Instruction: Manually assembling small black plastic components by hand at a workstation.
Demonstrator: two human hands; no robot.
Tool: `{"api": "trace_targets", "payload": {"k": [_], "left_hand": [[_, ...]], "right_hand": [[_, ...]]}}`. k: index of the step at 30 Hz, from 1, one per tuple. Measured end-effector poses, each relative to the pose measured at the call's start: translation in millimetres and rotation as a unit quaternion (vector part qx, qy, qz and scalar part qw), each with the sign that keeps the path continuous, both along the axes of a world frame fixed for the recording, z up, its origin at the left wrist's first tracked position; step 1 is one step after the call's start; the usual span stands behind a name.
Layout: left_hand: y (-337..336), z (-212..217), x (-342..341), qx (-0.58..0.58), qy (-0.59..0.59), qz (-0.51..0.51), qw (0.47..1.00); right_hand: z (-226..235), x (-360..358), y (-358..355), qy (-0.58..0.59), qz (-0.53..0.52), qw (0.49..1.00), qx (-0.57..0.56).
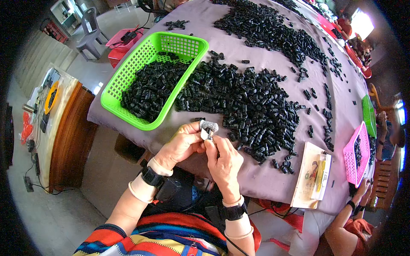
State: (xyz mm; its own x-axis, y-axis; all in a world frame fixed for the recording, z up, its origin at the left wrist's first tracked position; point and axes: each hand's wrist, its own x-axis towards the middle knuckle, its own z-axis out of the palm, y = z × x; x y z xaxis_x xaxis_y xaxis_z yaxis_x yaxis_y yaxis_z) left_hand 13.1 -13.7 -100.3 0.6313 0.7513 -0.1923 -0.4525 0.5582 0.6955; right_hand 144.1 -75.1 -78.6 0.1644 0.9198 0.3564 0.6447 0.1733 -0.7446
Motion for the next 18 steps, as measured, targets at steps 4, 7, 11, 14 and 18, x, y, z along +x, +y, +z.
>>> {"api": "trace_targets", "payload": {"k": [4,7,11,14,18], "left_hand": [[0.8,-2.3,-0.9,-0.023,-0.019,-0.007,1.000],[1.1,-2.2,-1.5,-0.023,-0.014,-0.007,1.000],[0.5,1.2,-0.4,-0.010,-0.008,-0.009,1.000],[-0.6,2.7,0.4,-0.022,-0.005,0.002,1.000],[-0.6,2.4,-0.2,-0.011,0.008,0.004,1.000]], "right_hand": [[-1.2,1.1,-0.9,-0.003,0.004,1.000,0.004],[-2.7,0.8,-1.7,-0.001,-0.003,1.000,0.007],[-3.7,1.2,-1.1,-0.013,-0.010,1.000,0.006],[-3.4,0.7,-0.4,-0.011,-0.007,1.000,0.006],[0.8,-2.1,0.0,-0.006,-0.006,1.000,0.003]]}}
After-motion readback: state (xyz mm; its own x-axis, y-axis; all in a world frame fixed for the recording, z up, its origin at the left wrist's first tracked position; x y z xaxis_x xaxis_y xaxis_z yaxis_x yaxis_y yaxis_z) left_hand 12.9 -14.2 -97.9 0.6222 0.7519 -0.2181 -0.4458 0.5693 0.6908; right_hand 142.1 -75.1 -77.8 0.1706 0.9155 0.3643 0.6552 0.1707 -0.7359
